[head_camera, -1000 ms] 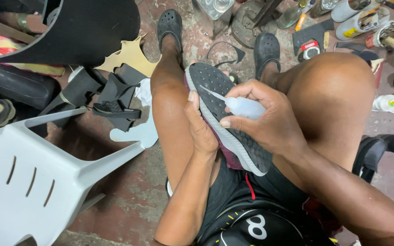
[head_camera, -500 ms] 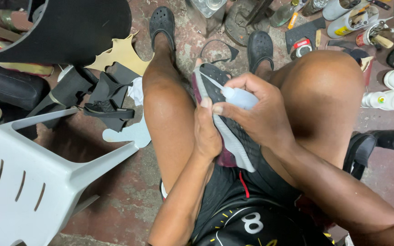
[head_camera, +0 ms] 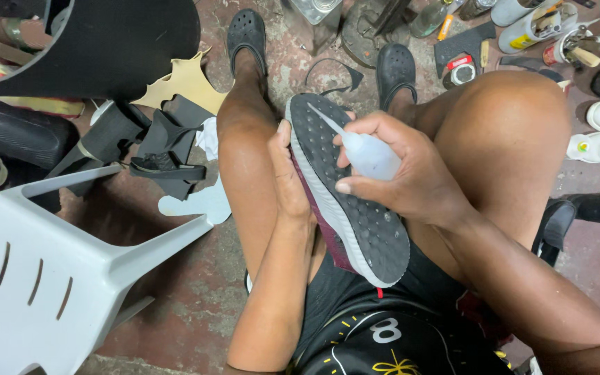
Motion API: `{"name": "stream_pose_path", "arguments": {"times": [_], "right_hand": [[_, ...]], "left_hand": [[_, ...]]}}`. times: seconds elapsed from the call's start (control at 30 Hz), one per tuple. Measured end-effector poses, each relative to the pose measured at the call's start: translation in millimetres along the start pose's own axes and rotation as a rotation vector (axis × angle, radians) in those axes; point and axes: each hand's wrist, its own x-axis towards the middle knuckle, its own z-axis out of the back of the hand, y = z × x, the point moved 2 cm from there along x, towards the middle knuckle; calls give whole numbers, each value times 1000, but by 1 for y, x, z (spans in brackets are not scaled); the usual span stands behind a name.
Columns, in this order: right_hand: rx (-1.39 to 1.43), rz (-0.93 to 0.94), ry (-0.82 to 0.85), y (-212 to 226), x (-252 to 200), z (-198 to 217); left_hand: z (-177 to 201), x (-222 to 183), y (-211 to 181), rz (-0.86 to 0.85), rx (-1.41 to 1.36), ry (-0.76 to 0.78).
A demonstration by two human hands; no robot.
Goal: The person applies adhesive from a bottle onto the edges and sole of a shoe, using their fingers to spread the liquid along the contact surfaces.
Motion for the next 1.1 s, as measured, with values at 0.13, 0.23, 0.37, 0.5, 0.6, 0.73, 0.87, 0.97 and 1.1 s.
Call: {"name": "stream_pose_path", "arguments": {"times": [0.13,0.23,0.37,0.5,0.6,0.73,0.87,0.97,1.1], "right_hand": [[-19,-89,18,0,4,-2],[-161,-110,42,-3,7,0],[-43,-124,62,-8,3,2],[495,-169,59,-16,1,9],[641,-128,12,-17,-2,13],[450,-55,-122,-16,-2,8],[251,10,-163,-9,-6,7],[395,21,-139,-8,-9,7],[515,98,-83,-7,-13,20]], "left_hand": [[0,2,4,24,3,-54],[2,-2,8,-1,26,-101],[5,0,5,-73,112,-22],[14,-8,6,-150,170,-35],[11,-14,3,-221,311,9],[-23,-19,-6,-286,283,167],[-37,-18,-9,-298,360,177],[-38,-21,-5,-170,250,171],[-34,-20,-11,-142,217,253]]}}
